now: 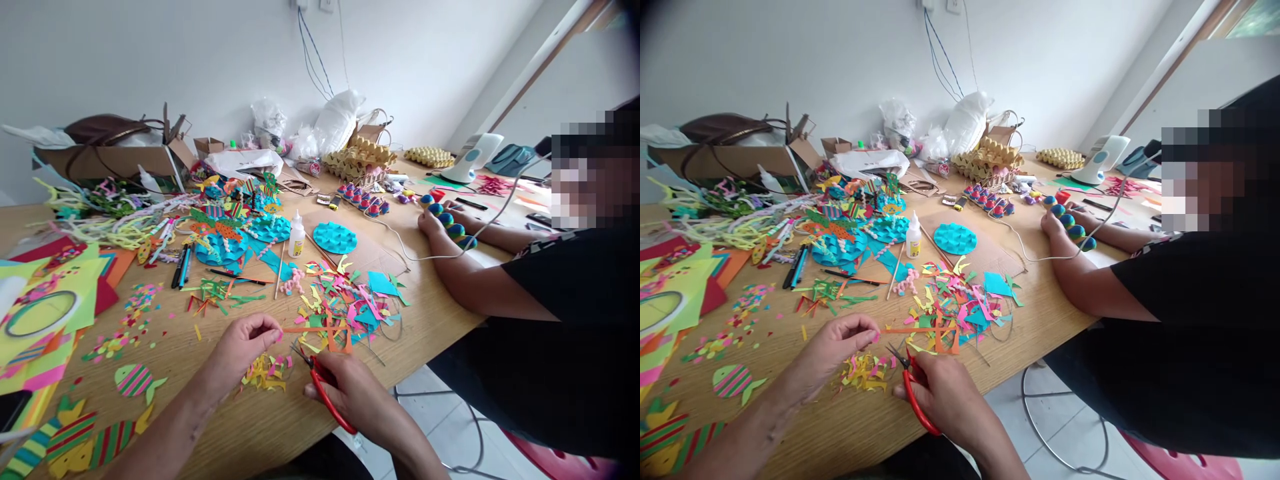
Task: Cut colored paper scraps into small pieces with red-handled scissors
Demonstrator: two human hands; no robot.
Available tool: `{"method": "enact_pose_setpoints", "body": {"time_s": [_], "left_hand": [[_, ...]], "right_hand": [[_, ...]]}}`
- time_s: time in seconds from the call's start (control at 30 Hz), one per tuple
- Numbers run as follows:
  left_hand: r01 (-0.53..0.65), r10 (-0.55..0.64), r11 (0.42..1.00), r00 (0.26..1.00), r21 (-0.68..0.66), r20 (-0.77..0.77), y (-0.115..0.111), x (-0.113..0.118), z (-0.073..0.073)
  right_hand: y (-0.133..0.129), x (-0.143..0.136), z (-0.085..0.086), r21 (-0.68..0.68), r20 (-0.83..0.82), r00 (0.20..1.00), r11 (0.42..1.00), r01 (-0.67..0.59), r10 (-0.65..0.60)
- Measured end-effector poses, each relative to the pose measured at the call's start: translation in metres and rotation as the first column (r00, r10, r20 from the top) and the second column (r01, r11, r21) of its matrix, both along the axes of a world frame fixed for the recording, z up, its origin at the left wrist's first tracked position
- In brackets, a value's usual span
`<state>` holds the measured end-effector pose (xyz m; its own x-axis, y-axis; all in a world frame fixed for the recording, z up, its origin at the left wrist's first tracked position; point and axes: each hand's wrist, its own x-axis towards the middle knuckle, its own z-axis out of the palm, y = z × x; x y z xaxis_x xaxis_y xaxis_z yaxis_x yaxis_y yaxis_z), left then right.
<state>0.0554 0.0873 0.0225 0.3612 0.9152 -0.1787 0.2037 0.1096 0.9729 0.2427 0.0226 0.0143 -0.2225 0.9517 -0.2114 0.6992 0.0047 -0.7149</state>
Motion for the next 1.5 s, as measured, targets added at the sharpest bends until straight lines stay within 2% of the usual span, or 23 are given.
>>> {"method": "enact_pose_setpoints", "body": {"time_s": [0.07,0.17,0.23,0.3,0.53,0.67,0.77,0.9,1.0,1.2,1.33,1.5], "left_hand": [[-0.069,0.072,0.996,0.995,-0.053,0.064,-0.006,-0.005,0.003],[-0.139,0.152,0.986,0.977,-0.092,0.148,-0.015,-0.009,0.004],[-0.150,0.163,0.985,0.972,-0.086,0.167,-0.018,-0.010,0.005],[-0.141,0.151,0.988,0.975,-0.069,0.166,-0.018,-0.011,0.006],[-0.122,0.123,0.992,0.980,-0.018,0.158,-0.016,-0.019,0.010],[-0.098,0.099,0.995,0.988,-0.016,0.121,-0.019,-0.023,0.008],[-0.058,0.055,0.997,0.997,0.051,0.058,-0.021,-0.024,0.006],[-0.103,0.100,0.989,0.995,0.111,0.030,-0.022,-0.027,0.006],[-0.169,0.161,0.980,0.984,0.102,0.079,-0.024,-0.032,0.009],[-0.264,0.252,0.963,0.951,0.048,0.176,-0.028,-0.036,0.019],[-0.253,0.242,0.966,0.954,0.042,0.178,-0.029,-0.034,0.022],[-0.215,0.202,0.975,0.964,0.059,0.174,-0.028,-0.032,0.017]], "right_hand": [[0.003,-0.008,0.002,-0.014,-0.164,0.982,0.996,0.089,-0.090],[0.012,-0.026,0.003,-0.003,-0.455,0.869,0.976,0.220,-0.197],[0.020,-0.039,0.005,-0.020,-0.581,0.790,0.973,0.229,-0.198],[0.027,-0.049,0.008,0.002,-0.633,0.756,0.975,0.221,-0.169],[0.040,-0.060,0.016,0.066,-0.579,0.812,0.988,0.136,-0.073],[0.038,-0.061,0.018,0.152,-0.510,0.858,0.976,0.156,-0.057],[0.038,-0.065,0.019,0.214,-0.437,0.897,0.962,0.171,-0.062],[0.037,-0.067,0.021,0.252,-0.400,0.914,0.950,0.184,-0.071],[0.033,-0.064,0.020,0.252,-0.394,0.916,0.951,0.182,-0.071],[0.016,-0.059,0.009,0.195,-0.281,0.959,0.980,0.028,0.028],[0.011,-0.062,0.003,0.220,-0.231,0.972,0.975,0.011,0.041],[0.013,-0.063,0.004,0.235,-0.205,0.978,0.972,0.000,0.050]]}}
